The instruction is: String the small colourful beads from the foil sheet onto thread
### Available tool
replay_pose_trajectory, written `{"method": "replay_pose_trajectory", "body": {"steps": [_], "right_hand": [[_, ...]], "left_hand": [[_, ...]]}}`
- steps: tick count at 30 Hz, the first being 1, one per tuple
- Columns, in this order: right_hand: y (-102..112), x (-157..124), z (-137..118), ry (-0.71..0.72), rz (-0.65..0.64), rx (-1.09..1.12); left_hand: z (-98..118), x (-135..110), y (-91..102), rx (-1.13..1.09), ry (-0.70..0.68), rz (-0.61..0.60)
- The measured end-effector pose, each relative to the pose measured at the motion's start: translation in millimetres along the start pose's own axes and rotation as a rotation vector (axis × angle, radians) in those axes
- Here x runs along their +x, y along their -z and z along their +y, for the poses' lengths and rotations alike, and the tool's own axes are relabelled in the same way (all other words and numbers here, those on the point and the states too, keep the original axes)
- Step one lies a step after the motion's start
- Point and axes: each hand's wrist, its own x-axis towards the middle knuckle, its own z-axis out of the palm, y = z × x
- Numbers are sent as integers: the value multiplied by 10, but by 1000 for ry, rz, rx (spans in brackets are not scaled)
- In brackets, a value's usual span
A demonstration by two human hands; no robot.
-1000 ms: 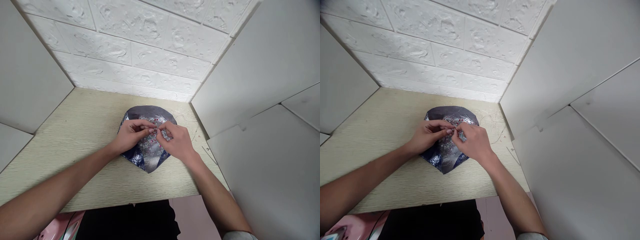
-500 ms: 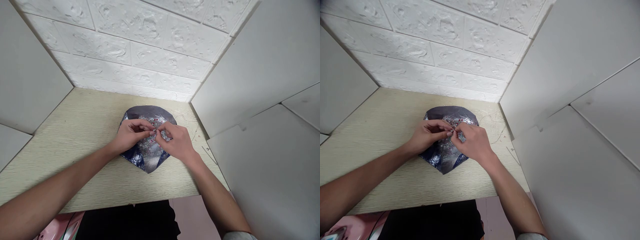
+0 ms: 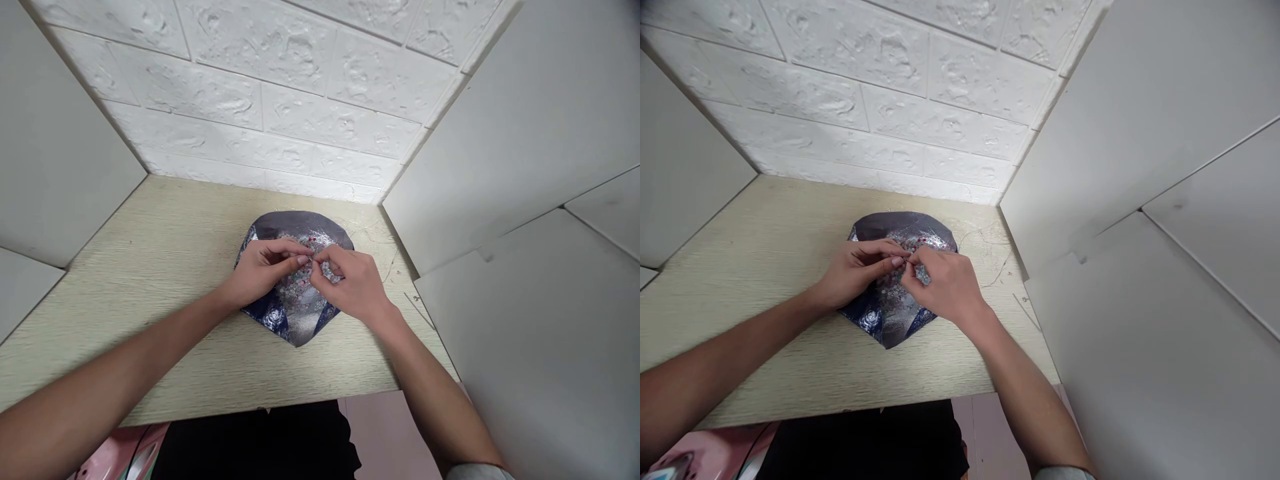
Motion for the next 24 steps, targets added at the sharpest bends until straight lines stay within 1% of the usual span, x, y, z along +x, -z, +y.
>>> {"method": "replay_pose_trajectory", "body": {"steps": [4, 8, 12, 17, 24], "right_hand": [[5, 3, 3, -13, 7, -13], [4, 10, -11, -7, 44, -15], [4, 14, -20, -7, 76, -19], [17, 14, -16, -12, 32, -22], [26, 18, -19, -14, 27, -21]], "left_hand": [[0, 11, -2, 16, 5, 7], [4, 15, -1, 0, 7, 10], [-6, 6, -2, -39, 39, 15], [-8, -5, -14, -64, 70, 44], [-5, 2, -17, -60, 59, 61]]}}
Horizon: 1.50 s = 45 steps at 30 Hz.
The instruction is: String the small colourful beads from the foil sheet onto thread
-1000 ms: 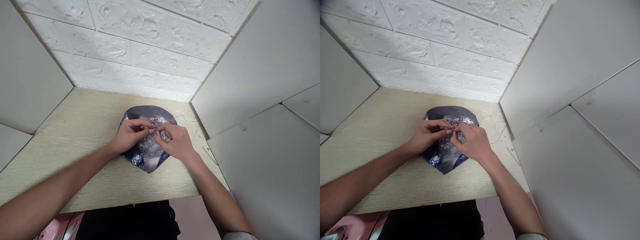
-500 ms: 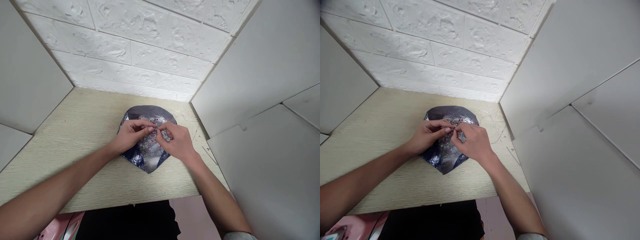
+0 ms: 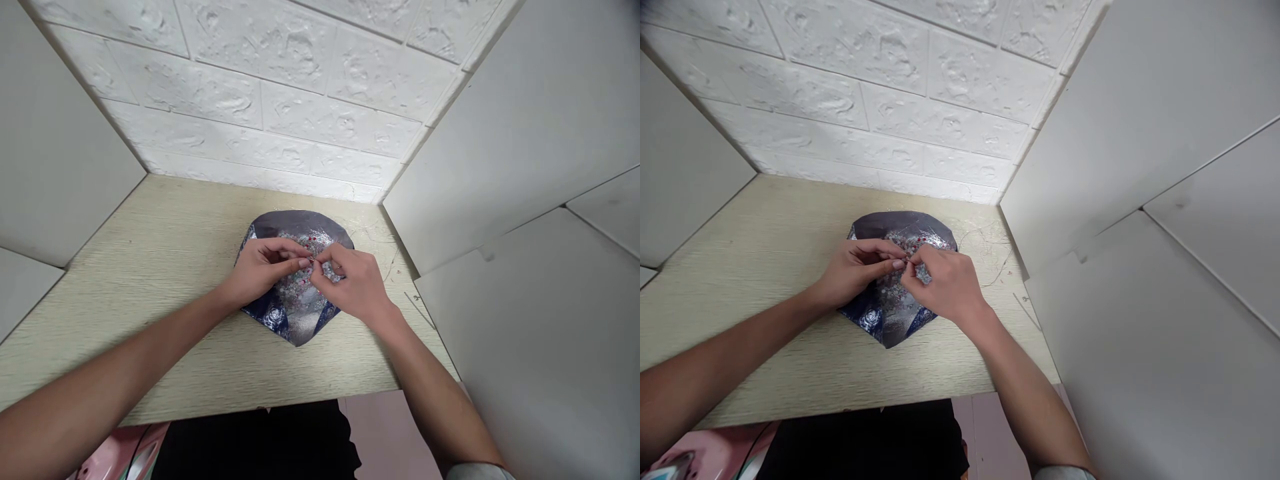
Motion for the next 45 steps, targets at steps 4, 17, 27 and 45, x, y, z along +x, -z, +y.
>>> {"method": "replay_pose_trajectory", "body": {"steps": [4, 17, 27, 45], "right_hand": [[-5, -3, 2, -1, -2, 0], [-10, 3, 0, 11, 10, 3], [-21, -4, 9, 17, 26, -7], [-29, -8, 9, 16, 18, -5]], "left_hand": [[-7, 3, -5, -10, 2, 0], [25, 5, -11, -6, -68, -40], [-6, 13, -14, -47, -43, -10], [-3, 10, -9, -32, -40, -14]]}}
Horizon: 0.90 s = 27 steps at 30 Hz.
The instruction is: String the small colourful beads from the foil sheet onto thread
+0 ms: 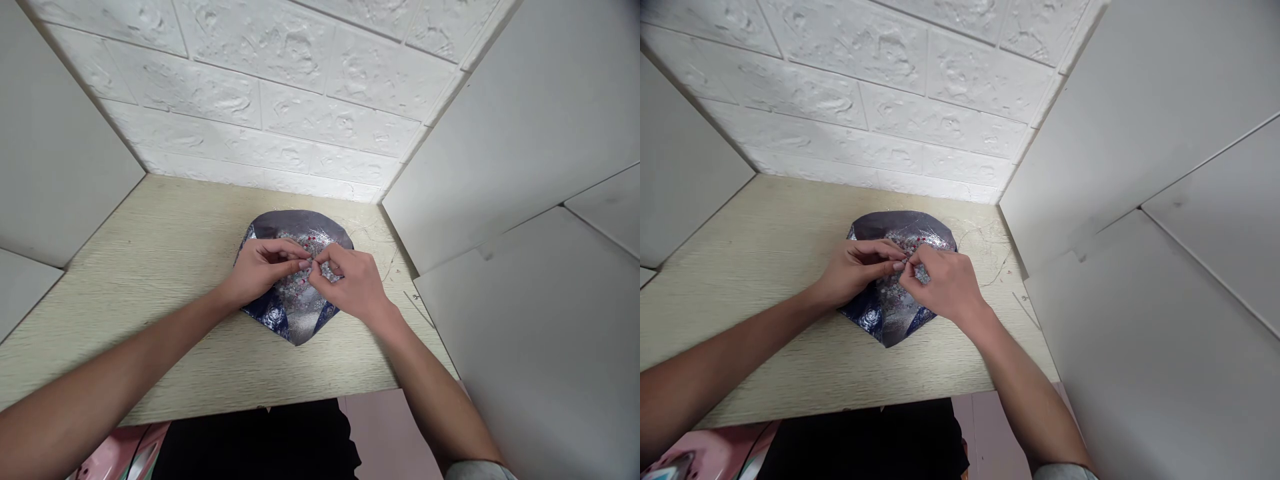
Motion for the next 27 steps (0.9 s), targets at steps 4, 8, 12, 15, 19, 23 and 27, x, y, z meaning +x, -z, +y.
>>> {"method": "replay_pose_trajectory", "body": {"steps": [4, 8, 12, 15, 19, 23, 27], "right_hand": [[2, -1, 1, 3, 3, 2], [8, 1, 3, 12, 2, 8], [3, -1, -8, 9, 11, 11], [-14, -6, -8, -10, -8, 14], [-31, -7, 24, -42, -58, 16], [-11, -1, 37, -12, -93, 13], [-1, -3, 28, 4, -88, 19]], "left_hand": [[16, -5, -2, 11, 15, -4], [26, -9, 0, 16, 25, -5], [19, -6, 7, 26, 33, -5], [14, -3, 12, 21, 45, -8], [10, 4, 14, 21, 56, -16], [4, 7, 9, 22, 49, -30], [-3, 5, 6, 58, 10, -58]]}}
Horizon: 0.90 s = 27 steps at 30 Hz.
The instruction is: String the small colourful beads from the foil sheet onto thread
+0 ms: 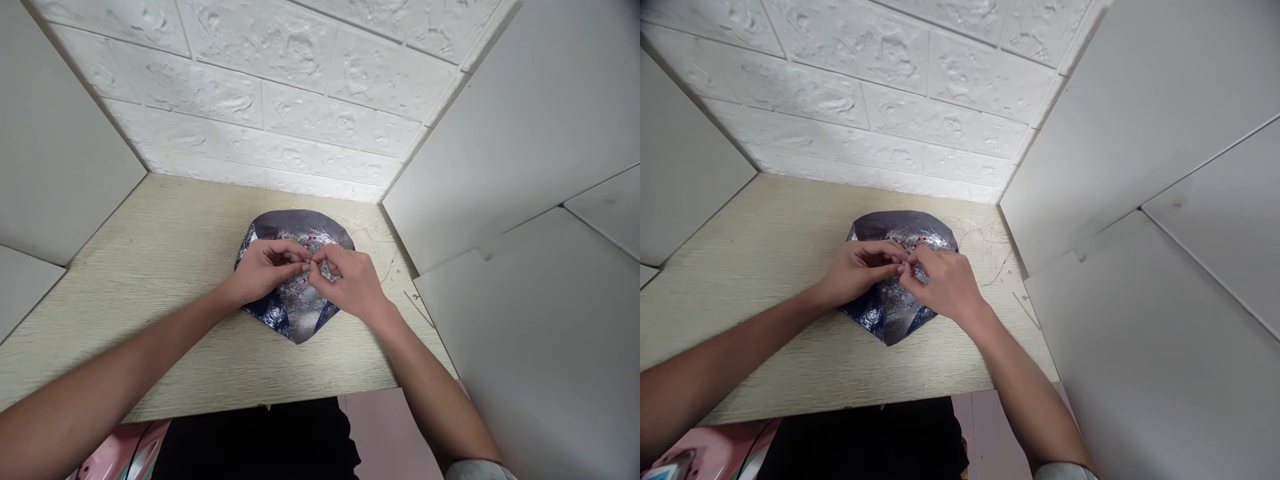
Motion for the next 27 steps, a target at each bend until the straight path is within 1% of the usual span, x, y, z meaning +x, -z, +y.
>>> {"method": "replay_pose_trajectory", "body": {"steps": [9, 13, 18, 21, 24, 27], "right_hand": [[14, 0, -8, -23, 52, -10], [27, 8, -29, -16, 50, -42], [-2, -3, -8, 4, 34, -132], [-18, -10, 11, 20, 26, -181], [-26, -13, 22, 28, 21, -208], [-33, -16, 31, 33, -7, -234]], "left_hand": [[-20, -10, -7, 108, -113, 27], [0, -35, -23, 230, -177, 52], [26, -57, -22, 420, -242, 100], [8, -59, -19, 538, -321, 99], [-22, -64, -20, 610, -412, 88], [-37, -72, -23, 658, -435, 85]]}}
